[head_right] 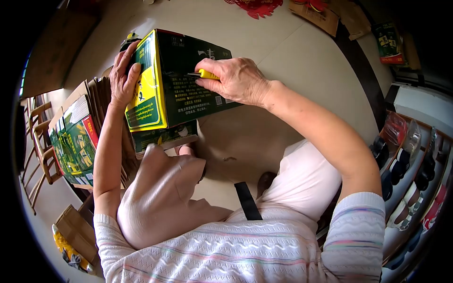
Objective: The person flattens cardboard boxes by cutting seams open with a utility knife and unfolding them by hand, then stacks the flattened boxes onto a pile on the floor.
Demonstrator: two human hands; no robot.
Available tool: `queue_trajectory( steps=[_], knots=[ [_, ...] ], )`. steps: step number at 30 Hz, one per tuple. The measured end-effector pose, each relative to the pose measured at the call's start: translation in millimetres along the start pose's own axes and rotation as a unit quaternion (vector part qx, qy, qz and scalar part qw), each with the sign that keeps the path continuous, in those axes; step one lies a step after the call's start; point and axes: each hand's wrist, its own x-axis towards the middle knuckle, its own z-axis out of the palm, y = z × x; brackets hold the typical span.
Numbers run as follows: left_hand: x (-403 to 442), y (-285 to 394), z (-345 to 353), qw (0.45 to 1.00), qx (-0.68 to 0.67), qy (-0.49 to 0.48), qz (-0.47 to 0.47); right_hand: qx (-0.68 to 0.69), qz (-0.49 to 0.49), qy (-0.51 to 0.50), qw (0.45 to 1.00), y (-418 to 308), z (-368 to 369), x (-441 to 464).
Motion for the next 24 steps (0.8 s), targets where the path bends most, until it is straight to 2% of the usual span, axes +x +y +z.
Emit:
queue_trajectory(
  steps=[7, 12, 16, 24],
  knots=[
    [-3.7, -6.3, -5.6, 1.0, 0.015, 0.001, 0.018, -0.058, -0.051, -0.007, 0.997, 0.3, 0.5, 9.5],
    [1.6, -3.1, -10.1, 0.996, 0.089, -0.01, 0.02, -0.062, -0.036, -0.015, 0.997, -4.8, 2.5, 9.0],
    [10.1, 38.2, -3.8, 0.996, 0.044, 0.001, -0.079, -0.069, -0.046, -0.036, 0.996, -19.8, 15.1, 12.5],
    [15.0, 48.3, -5.3, 0.989, 0.01, -0.063, -0.134, -0.083, -0.038, -0.037, 0.995, -28.0, 26.6, 5.3]
  ],
)
